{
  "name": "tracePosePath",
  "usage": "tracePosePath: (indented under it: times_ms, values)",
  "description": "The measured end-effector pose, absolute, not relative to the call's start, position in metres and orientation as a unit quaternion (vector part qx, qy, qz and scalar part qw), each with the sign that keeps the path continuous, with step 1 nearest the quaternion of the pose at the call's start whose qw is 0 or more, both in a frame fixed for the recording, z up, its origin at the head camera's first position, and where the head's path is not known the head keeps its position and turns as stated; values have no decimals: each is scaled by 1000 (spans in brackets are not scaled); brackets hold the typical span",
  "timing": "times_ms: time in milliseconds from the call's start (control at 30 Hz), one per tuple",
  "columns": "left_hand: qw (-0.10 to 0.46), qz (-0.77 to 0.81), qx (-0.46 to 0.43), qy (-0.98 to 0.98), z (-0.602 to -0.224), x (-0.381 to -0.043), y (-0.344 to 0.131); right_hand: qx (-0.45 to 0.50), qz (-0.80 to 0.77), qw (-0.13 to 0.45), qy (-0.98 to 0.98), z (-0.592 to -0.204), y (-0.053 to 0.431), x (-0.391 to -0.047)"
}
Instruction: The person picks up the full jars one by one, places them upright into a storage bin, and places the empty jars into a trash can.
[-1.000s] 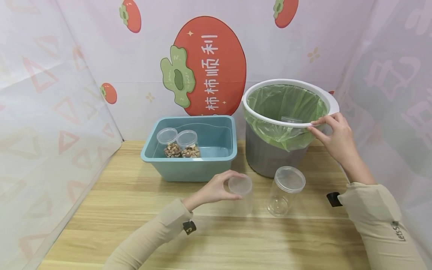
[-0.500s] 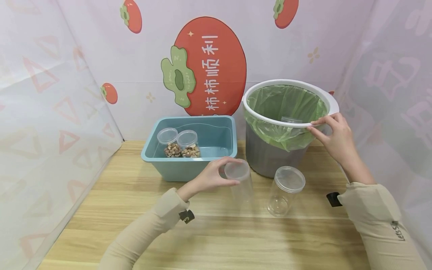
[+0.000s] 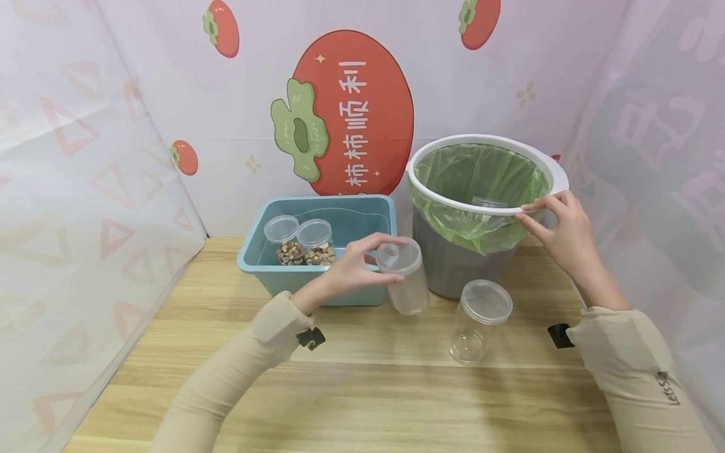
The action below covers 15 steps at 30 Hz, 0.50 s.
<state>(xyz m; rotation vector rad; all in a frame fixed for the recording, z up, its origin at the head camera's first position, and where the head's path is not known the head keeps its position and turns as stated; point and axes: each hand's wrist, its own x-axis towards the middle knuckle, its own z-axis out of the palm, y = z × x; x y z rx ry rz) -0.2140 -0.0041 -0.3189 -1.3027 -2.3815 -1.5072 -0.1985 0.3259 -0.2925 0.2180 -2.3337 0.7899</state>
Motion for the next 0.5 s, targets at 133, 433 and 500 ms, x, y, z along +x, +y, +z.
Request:
tracePosePath:
  times_ms: [133, 433, 500]
  values:
    - [63, -470, -434, -766, -306, -218, -4, 86, 300, 330, -891, -293, 326, -199]
    - [77, -503, -434, -744, -276, -230, -6, 88, 298, 328, -892, -292, 325, -198]
    - [78, -512, -427, -741, -271, -232, -6, 87, 298, 328, -892, -291, 325, -198]
